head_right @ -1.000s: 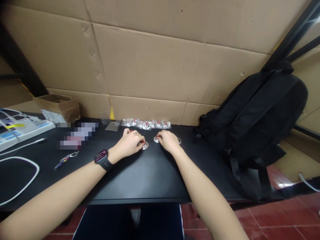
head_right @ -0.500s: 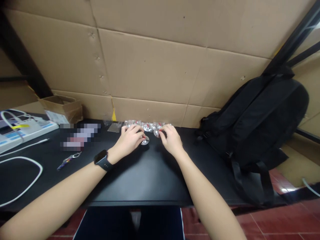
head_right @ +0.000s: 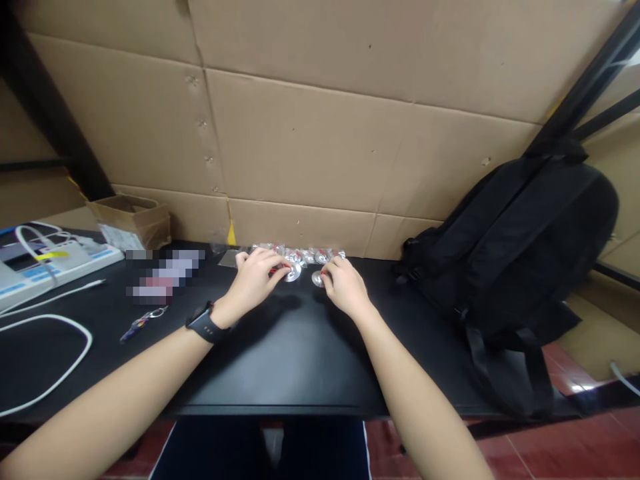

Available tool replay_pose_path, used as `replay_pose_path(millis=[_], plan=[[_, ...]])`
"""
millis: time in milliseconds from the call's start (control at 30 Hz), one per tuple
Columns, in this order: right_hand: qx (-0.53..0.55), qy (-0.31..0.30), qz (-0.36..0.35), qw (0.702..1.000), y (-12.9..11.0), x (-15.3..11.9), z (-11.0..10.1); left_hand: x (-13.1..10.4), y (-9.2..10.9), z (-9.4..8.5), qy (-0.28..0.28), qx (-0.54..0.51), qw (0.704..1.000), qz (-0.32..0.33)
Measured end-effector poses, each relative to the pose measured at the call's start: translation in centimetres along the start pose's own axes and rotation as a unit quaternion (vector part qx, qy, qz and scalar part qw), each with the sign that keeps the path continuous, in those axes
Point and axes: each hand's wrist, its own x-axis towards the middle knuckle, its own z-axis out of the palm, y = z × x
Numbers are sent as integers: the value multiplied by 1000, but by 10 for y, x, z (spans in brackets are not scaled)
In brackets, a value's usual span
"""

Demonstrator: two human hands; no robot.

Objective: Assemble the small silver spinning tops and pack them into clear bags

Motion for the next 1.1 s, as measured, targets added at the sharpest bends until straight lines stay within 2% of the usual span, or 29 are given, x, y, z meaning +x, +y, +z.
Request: replay_pose_path(millis=[167, 333, 533, 633, 900, 1000, 1100], plan=[[120, 24, 44, 991, -3, 2, 0, 4, -3, 0, -10, -60, 996, -64], [260, 58, 97, 959, -2, 3, 2, 5, -2, 0, -29, -154, 983, -97], [394, 57, 109, 911, -13, 4, 4, 3, -12, 21, -34, -310, 940, -140], [417, 52, 110, 901, -19, 3, 6, 2, -15, 31, -38, -361, 919, -152], [414, 28, 98, 904, -30, -2, 15, -1, -8, 32, -46, -367, 915, -158], [453, 10, 121, 883, -32, -2, 19, -3, -5, 31, -55, -351, 922, -156], [508, -10, 151, 848, -32, -2, 21, -4, -4, 32, -66, -341, 925, -156]])
